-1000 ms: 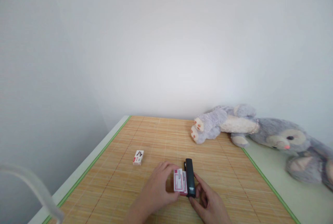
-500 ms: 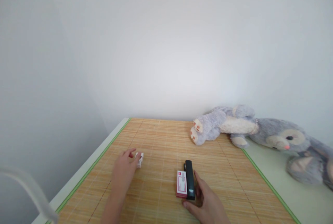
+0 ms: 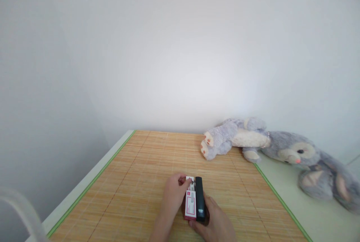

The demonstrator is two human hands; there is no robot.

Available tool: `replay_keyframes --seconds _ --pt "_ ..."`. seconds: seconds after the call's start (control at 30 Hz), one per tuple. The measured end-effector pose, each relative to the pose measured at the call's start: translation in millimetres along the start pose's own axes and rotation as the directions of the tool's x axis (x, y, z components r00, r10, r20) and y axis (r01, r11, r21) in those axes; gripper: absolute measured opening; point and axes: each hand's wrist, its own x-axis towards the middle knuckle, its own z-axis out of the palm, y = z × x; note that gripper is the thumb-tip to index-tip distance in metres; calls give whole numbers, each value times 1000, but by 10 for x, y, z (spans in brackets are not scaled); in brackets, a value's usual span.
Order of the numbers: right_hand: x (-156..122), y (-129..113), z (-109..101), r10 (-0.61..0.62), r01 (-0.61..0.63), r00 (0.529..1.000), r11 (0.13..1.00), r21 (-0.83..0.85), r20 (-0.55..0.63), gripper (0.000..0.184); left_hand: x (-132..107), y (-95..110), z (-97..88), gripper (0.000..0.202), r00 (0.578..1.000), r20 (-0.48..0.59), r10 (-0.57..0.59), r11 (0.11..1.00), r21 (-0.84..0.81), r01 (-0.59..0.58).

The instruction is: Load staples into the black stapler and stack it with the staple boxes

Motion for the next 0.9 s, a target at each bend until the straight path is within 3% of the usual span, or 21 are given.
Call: replay_keyframes --seconds 0.13,0.27,0.37,0.43,0.57,0.67,0.9 --pt "-11 -41 -32 -8 8 1000 1000 2 -13 72 -113 46 -59 40 998 -57 6 1000 -2 -6" --pt "-21 -49 -49 -9 9 1000 1000 6 -9 82 -364 70 -7 57 983 -182 -29 999 -36 23" --pt "-8 -18 -24 -24 24 1000 999 27 0 81 -598 60 174 60 990 -102 -95 981 -180 76" --pt "9 20 -10 -53 53 999 997 56 -4 73 -720 63 325 59 994 -58 -96 963 -257 78" --pt "33 165 -129 -112 113 994 987 115 -12 58 -806 163 642 57 991 -127 -49 964 -267 14" --pt "17 379 -397 -109 108 994 987 122 1 52 -784 320 955 58 994 -100 -51 950 -313 17" --pt "-90 1081 -1153 15 -15 1000 1000 14 7 49 -738 765 1924 62 999 -1 -50 902 -429 45"
